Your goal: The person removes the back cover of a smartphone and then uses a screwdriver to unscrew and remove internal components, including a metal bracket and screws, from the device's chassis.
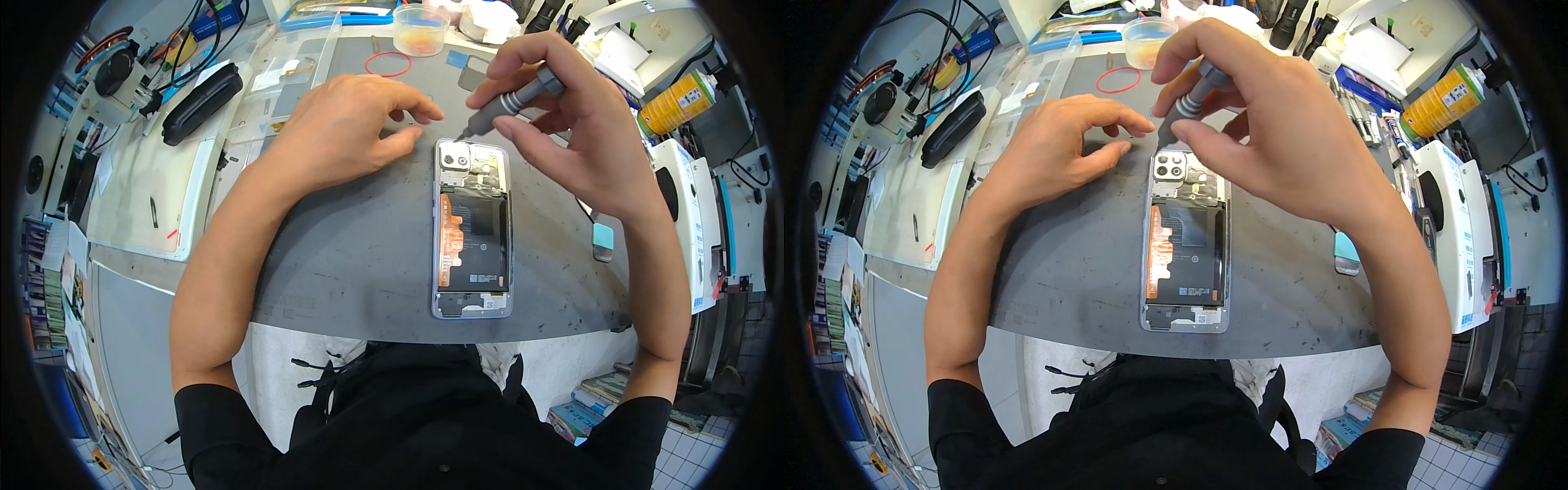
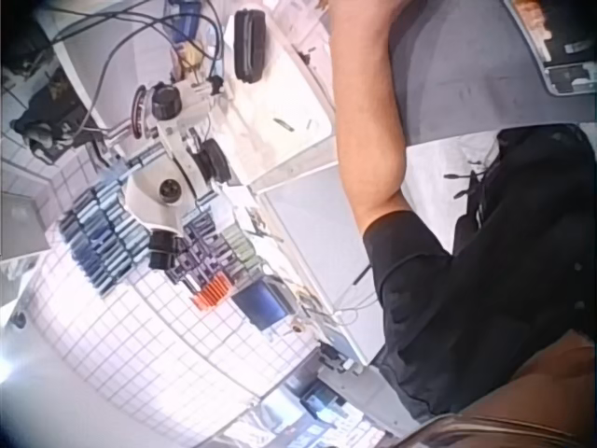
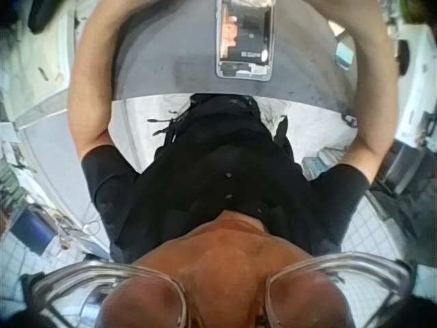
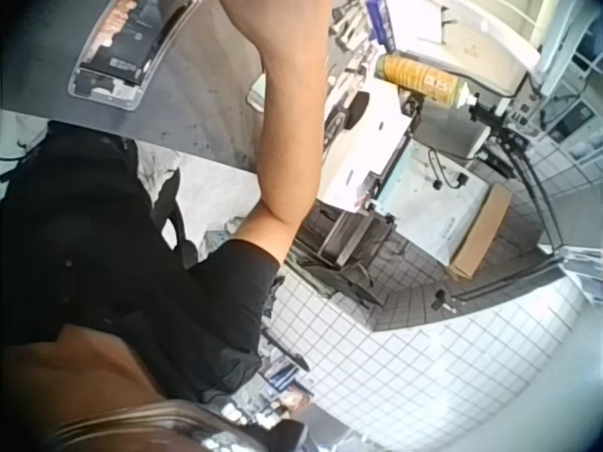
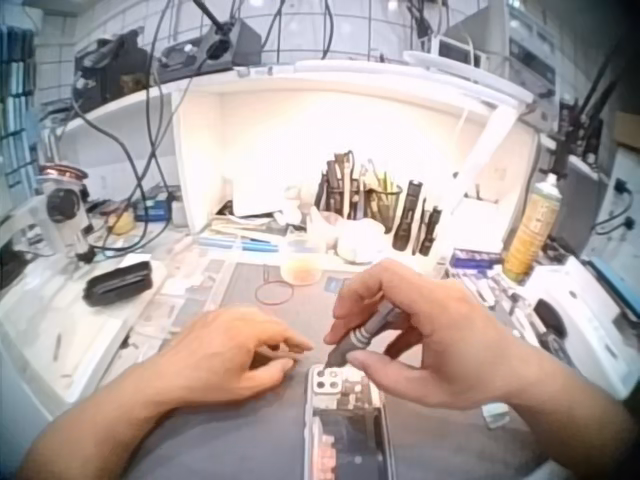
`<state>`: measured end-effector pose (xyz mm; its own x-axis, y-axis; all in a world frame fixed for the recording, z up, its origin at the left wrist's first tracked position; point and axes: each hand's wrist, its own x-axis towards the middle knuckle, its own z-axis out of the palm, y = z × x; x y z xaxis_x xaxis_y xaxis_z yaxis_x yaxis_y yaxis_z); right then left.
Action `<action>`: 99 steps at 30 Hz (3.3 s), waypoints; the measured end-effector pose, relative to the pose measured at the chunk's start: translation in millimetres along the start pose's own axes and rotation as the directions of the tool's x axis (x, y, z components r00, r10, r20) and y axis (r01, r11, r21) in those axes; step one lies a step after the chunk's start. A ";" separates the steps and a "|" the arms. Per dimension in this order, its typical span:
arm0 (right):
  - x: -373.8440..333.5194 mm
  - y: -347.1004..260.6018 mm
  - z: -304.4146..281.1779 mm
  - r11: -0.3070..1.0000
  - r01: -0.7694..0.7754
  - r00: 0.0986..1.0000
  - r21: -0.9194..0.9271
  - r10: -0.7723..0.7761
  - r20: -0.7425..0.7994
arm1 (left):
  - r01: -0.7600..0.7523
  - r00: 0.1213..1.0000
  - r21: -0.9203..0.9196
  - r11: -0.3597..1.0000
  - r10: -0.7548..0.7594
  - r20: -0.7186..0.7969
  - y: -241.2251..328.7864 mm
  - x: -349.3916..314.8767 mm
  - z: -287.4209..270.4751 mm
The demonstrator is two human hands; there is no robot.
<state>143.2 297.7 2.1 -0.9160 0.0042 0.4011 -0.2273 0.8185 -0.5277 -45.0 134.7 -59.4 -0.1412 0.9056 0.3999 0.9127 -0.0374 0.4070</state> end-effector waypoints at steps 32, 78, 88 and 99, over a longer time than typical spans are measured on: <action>-30.9 9.7 6.6 0.868 0.158 0.986 -0.470 -0.111 0.126 | 0.154 0.988 -0.182 0.971 -0.147 0.053 4.2 5.5 -12.4; -31.4 33.2 42.5 0.597 0.424 0.887 -0.681 -0.425 0.180 | 0.001 0.984 -0.212 0.977 0.037 0.174 0.1 1.8 9.5; -28.2 20.0 33.1 0.592 0.457 0.889 -0.664 -0.335 0.313 | -0.006 0.987 -0.214 0.977 0.040 0.154 -2.0 1.3 11.1; -15.2 9.9 35.3 0.593 0.509 0.855 -0.624 -0.268 0.443 | 0.125 0.972 -0.423 0.898 -0.026 0.233 -8.9 3.1 6.1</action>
<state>143.2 285.4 -35.7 -0.8693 -0.4702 0.1525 -0.3946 0.8459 0.3588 -51.2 140.4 -66.8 -0.0715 0.9797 0.1872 0.6393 -0.0990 0.7625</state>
